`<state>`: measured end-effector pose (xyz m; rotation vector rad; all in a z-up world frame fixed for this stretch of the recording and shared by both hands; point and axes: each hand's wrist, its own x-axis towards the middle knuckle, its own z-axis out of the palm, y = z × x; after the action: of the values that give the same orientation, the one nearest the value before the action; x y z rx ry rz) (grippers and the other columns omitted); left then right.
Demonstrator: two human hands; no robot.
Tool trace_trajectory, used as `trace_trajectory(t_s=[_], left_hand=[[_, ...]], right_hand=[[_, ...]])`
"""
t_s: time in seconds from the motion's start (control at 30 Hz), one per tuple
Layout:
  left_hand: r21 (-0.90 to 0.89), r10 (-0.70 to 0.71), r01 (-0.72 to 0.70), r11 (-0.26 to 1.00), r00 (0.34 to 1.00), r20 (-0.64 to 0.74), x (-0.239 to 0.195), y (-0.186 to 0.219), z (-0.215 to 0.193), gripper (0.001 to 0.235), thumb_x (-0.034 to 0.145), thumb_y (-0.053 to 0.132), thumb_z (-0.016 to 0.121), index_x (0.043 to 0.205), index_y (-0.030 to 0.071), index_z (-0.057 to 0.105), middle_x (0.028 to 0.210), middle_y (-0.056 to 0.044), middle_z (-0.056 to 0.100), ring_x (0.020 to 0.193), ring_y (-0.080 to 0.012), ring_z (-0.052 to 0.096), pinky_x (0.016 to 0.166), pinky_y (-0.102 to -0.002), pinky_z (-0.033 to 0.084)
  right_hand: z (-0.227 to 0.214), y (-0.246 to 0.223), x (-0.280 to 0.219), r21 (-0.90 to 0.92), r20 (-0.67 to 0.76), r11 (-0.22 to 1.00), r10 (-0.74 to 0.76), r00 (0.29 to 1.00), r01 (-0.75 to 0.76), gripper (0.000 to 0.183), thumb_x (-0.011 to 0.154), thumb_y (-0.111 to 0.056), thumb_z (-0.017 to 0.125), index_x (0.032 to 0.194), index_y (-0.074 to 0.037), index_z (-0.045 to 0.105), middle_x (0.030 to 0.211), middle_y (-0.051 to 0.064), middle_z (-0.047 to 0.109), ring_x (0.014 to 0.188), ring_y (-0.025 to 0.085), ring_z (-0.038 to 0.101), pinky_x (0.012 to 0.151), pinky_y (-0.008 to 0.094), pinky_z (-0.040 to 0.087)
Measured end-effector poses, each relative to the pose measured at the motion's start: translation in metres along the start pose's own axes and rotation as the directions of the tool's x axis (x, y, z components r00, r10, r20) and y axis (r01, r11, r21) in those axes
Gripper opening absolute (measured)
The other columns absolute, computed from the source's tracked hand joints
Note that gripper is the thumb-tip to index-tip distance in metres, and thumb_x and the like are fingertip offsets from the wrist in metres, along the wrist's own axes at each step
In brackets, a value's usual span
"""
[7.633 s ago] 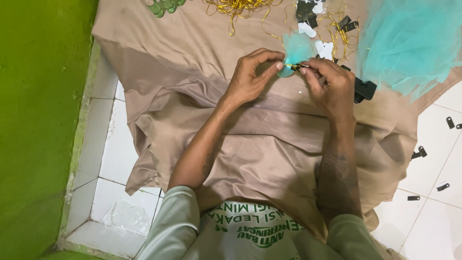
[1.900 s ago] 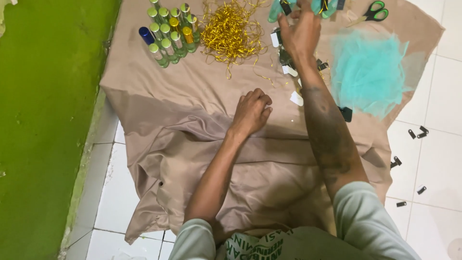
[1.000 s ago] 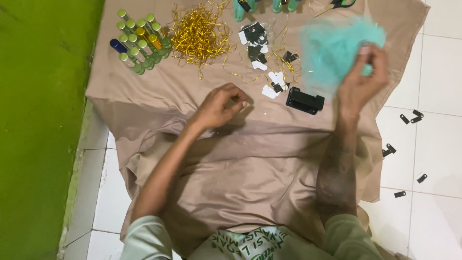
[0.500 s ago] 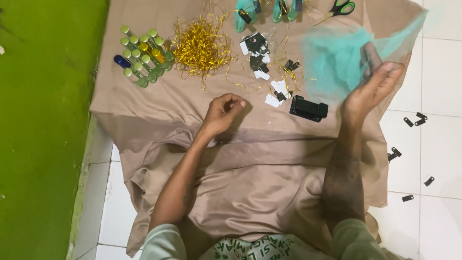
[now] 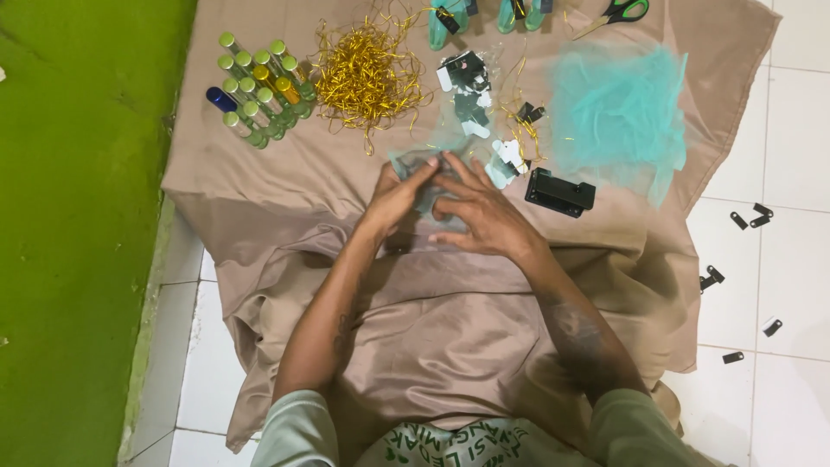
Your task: Assembling small decorative souvenirs or gift favors using blue tulle fabric and gold wire.
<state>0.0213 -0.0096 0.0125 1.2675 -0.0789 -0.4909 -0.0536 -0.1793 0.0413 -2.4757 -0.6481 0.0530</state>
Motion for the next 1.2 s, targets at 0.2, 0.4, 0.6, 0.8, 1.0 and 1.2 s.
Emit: trace_trajectory(t_s=[0.2, 0.4, 0.6, 0.8, 1.0, 1.2], left_hand=[[-0.105, -0.062, 0.054, 0.993, 0.996, -0.070, 0.004, 0.015, -0.035, 0.032, 0.104, 0.033, 0.060, 0.103, 0.005, 0.075, 0.086, -0.017, 0.077, 0.080, -0.0231, 0.079, 0.079, -0.041, 0.066], [-0.220, -0.241, 0.264, 0.939, 0.963, 0.124, -0.023, 0.046, -0.028, 0.060, 0.096, 0.057, 0.061, 0.111, -0.002, 0.066, 0.069, -0.016, 0.067, 0.052, -0.0212, 0.068, 0.041, -0.037, 0.062], [0.251, 0.155, -0.099, 0.963, 0.965, -0.210, 0.017, 0.011, -0.044, 0.043, 0.107, 0.041, 0.053, 0.074, 0.015, 0.063, 0.053, 0.001, 0.053, 0.041, -0.0109, 0.055, 0.036, -0.025, 0.048], [0.872, 0.716, -0.309, 0.380, 0.694, -0.066, 0.010, 0.020, -0.039, 0.040, 0.092, 0.012, 0.078, 0.128, 0.010, 0.060, 0.118, -0.010, 0.052, 0.117, -0.0353, 0.055, 0.101, -0.048, 0.046], [0.808, 0.569, -0.588, -0.034, 0.653, 0.499, 0.030, -0.046, -0.027, 0.014, 0.093, 0.012, 0.063, 0.106, 0.013, 0.065, 0.097, -0.003, 0.060, 0.091, -0.0246, 0.062, 0.075, -0.035, 0.050], [0.947, 0.038, -0.295, 0.130, 0.956, 0.292, -0.002, 0.006, -0.018, 0.076, 0.084, 0.036, 0.085, 0.146, 0.004, 0.052, 0.156, -0.029, 0.039, 0.150, -0.0458, 0.030, 0.121, -0.059, 0.026]], right_hand=[[-0.005, 0.020, 0.003, 0.066, -0.437, 0.993, -0.056, 0.898, 0.094, 0.057, 0.082, -0.053, 0.086, 0.111, -0.007, 0.068, 0.131, 0.021, 0.063, 0.127, 0.045, 0.060, 0.099, 0.053, 0.050], [-0.011, 0.020, -0.004, 0.514, -0.195, 0.842, 0.299, 0.934, -0.162, 0.114, 0.085, -0.067, 0.072, 0.159, 0.006, 0.025, 0.158, 0.041, 0.029, 0.144, 0.062, 0.030, 0.109, 0.078, 0.031], [-0.032, 0.017, 0.003, 0.749, -0.221, 0.646, 0.453, 0.864, -0.147, 0.057, 0.105, 0.003, 0.059, 0.154, -0.003, 0.030, 0.102, 0.024, 0.068, 0.069, 0.026, 0.071, 0.047, 0.029, 0.057], [-0.034, 0.013, -0.001, 0.097, -0.504, 0.947, 0.313, 0.805, -0.307, 0.083, 0.083, 0.005, 0.086, 0.151, 0.009, 0.039, 0.131, 0.036, 0.051, 0.117, 0.056, 0.060, 0.082, 0.064, 0.059], [0.014, 0.045, 0.000, -0.209, -0.342, 0.978, -0.054, 0.938, -0.019, 0.019, 0.103, -0.006, 0.062, 0.118, -0.008, 0.073, 0.114, 0.014, 0.068, 0.111, 0.032, 0.068, 0.094, 0.042, 0.056], [0.020, 0.043, -0.003, -0.185, -0.063, 0.959, 0.205, 0.977, -0.214, 0.048, 0.094, -0.026, 0.073, 0.139, -0.014, 0.063, 0.138, 0.014, 0.058, 0.116, 0.036, 0.065, 0.084, 0.051, 0.059]])
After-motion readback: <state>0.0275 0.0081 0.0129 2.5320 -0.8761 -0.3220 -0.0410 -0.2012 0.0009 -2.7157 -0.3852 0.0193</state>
